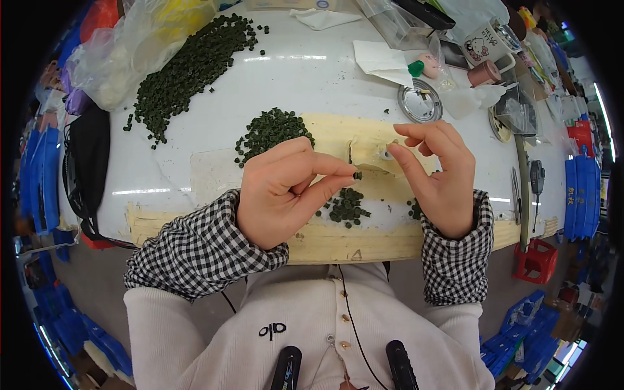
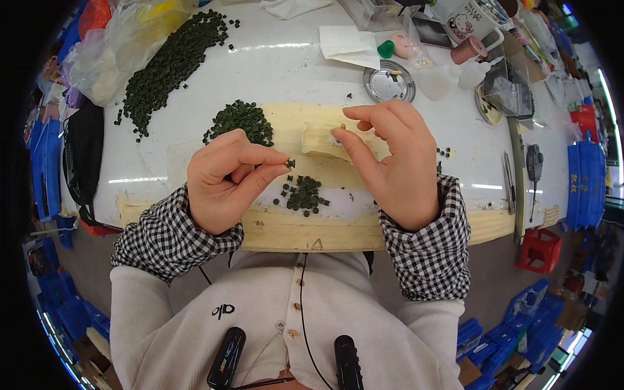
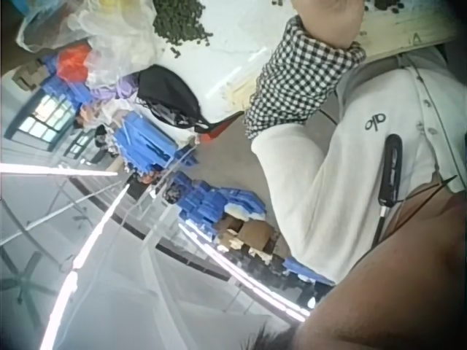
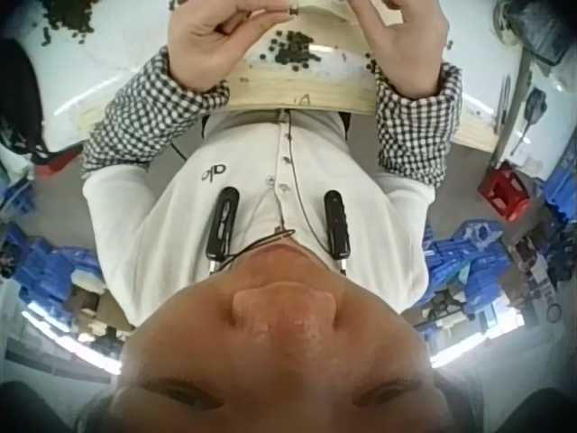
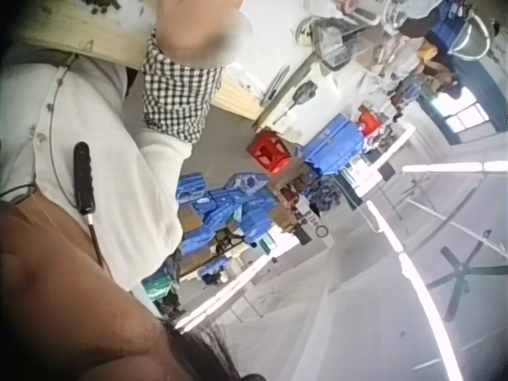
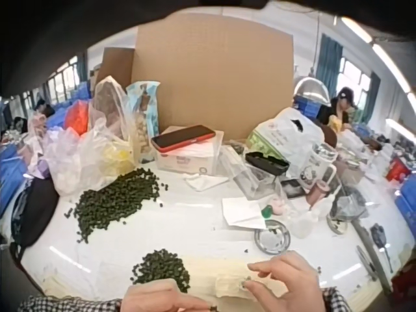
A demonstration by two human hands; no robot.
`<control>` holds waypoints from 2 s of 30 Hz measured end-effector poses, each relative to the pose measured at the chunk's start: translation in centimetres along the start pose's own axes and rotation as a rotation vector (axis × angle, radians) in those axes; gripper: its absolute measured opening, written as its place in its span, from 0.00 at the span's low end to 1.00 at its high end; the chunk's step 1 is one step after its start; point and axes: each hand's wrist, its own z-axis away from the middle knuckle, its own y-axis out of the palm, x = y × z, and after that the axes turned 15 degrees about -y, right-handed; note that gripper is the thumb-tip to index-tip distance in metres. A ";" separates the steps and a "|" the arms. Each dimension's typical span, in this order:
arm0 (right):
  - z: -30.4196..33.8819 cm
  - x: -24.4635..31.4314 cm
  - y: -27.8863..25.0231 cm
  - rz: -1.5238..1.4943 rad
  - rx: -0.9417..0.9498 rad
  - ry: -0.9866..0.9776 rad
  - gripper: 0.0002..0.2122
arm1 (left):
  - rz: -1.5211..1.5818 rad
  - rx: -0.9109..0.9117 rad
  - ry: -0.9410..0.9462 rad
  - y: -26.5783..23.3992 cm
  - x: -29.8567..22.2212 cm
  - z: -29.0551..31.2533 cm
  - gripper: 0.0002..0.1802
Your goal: Picking up small green components, inspecting them, and placing them into a wooden assembly fixture.
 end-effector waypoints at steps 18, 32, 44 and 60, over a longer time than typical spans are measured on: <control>0.6 2.6 1.2 -0.587 -0.168 -0.060 0.04 | 0.002 0.021 -0.023 0.3 -0.1 0.0 0.09; 0.5 2.5 0.3 -0.485 0.067 -0.071 0.07 | 0.003 0.030 -0.030 0.3 0.1 0.0 0.09; 0.6 1.3 0.6 -0.114 -0.216 -0.018 0.03 | 0.001 0.011 -0.036 0.3 0.0 0.1 0.10; 0.9 3.8 0.2 -0.234 0.027 0.004 0.12 | 0.018 -0.030 -0.028 -0.1 0.3 0.0 0.10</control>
